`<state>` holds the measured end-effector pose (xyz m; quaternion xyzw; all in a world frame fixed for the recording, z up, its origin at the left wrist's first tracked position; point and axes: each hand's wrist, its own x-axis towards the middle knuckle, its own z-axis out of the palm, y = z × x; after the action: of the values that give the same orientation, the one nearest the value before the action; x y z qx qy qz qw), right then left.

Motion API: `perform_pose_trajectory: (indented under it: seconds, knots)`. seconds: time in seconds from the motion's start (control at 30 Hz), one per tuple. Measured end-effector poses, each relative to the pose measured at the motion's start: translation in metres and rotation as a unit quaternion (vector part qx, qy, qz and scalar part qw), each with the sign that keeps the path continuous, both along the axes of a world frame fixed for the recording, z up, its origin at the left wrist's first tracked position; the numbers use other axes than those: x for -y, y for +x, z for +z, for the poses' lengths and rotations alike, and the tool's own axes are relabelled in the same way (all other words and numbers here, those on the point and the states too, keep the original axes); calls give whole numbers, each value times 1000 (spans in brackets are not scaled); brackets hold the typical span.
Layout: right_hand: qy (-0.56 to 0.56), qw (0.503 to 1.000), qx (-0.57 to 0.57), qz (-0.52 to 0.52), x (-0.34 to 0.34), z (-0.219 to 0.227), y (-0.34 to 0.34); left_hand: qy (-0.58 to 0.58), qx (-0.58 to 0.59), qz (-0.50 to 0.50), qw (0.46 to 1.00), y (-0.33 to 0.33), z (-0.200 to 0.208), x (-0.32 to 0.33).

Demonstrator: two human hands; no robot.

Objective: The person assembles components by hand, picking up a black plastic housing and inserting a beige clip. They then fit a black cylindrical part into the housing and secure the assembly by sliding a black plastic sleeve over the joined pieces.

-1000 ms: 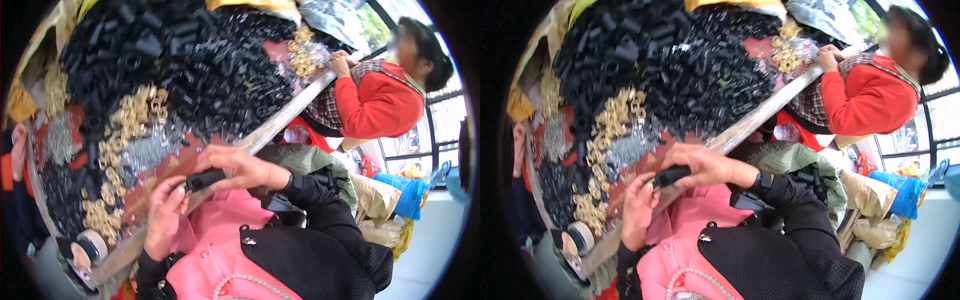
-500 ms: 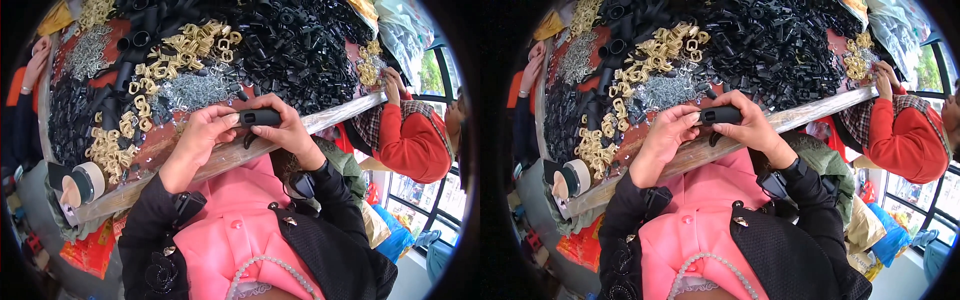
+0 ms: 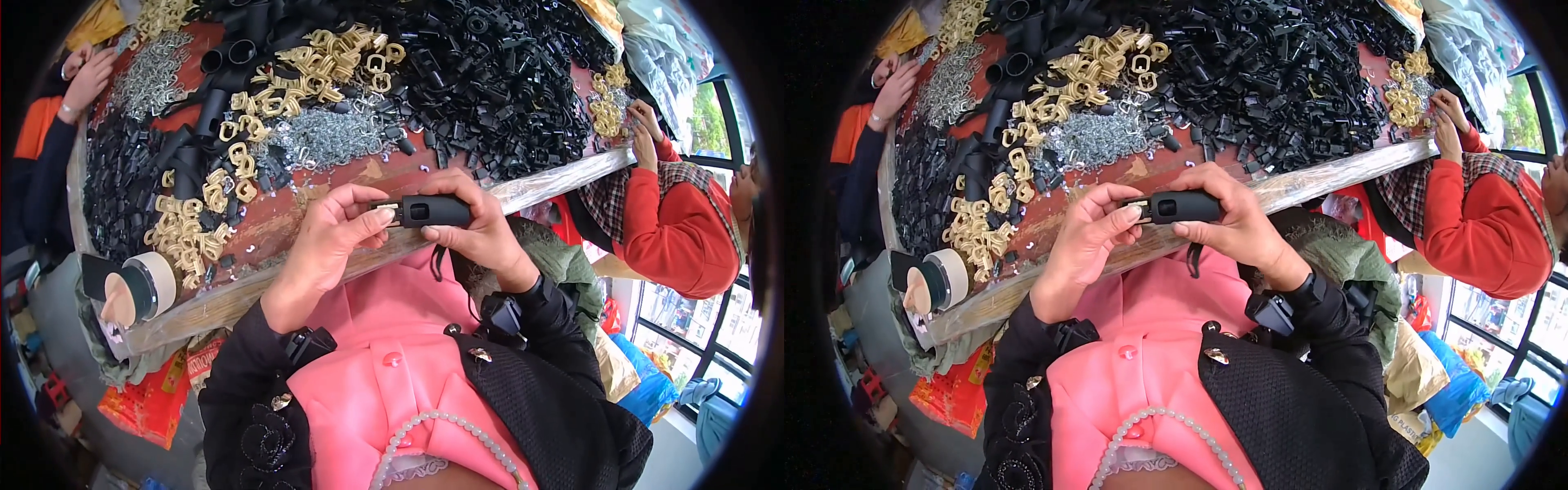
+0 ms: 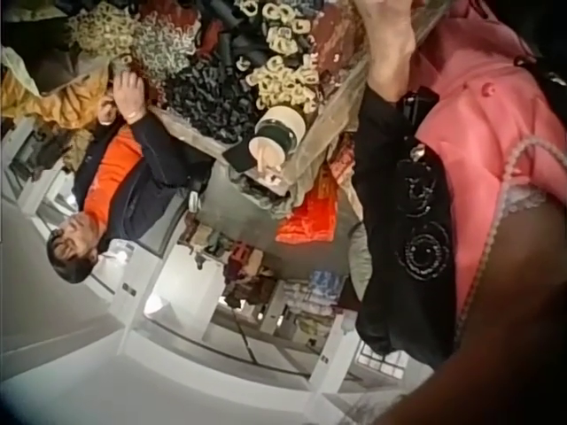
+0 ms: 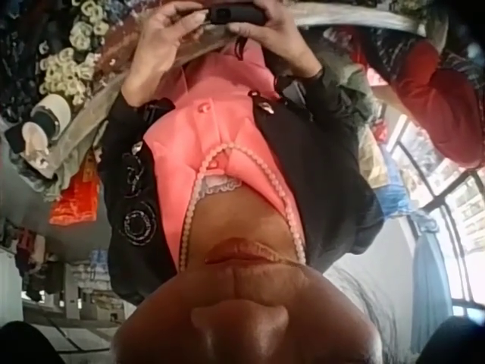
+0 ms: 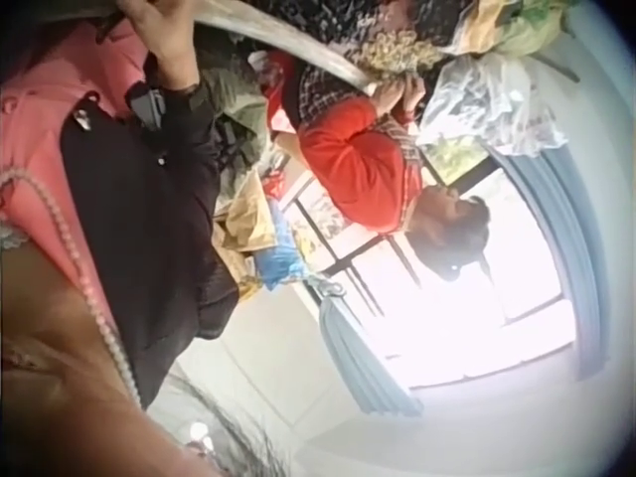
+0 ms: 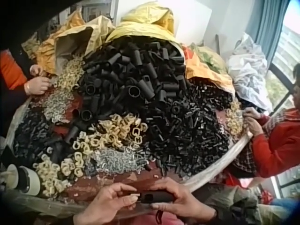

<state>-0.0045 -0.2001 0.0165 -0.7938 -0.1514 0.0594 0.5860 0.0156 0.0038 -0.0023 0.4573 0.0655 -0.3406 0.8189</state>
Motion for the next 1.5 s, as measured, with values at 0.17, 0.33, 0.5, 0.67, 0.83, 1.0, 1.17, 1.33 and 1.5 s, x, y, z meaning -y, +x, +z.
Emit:
perform_pose_trajectory:
  seconds: [0.17, 0.33, 0.5, 0.67, 0.83, 1.0, 1.17, 1.33, 1.5]
  knots:
    - [-26, 1000, 6, 4, -5, -3, -4, 54, 78, -18, 995, -3, -4, -2]
    - [-79, 994, 72, 7, -11, -4, -6, 48, 43, -23, 998, 0, -4, -3]
    - [-72, 995, 75, 6, -14, -9, -4, 24, -43, -35, 998, 6, -4, -4]
    - [-43, 997, 65, -21, -20, -15, -6, 45, -29, -42, 998, 6, -2, -5]
    - [-24, 996, 70, -48, -25, -13, -10, 106, 30, -36, 993, -1, 9, -3]
    - [-5, 994, 76, -75, -29, -12, -18, 67, 128, -23, 989, -13, 12, 1]
    - [8, 991, 67, -115, -33, -12, -30, 45, 140, -50, 988, -19, 22, 3]
    - [-10, 988, 96, -120, -33, -12, -33, 31, 121, -45, 991, -17, 23, 2]
    - [-45, 988, 114, -91, -33, -11, -28, 58, 28, -33, 997, -11, 15, -3]
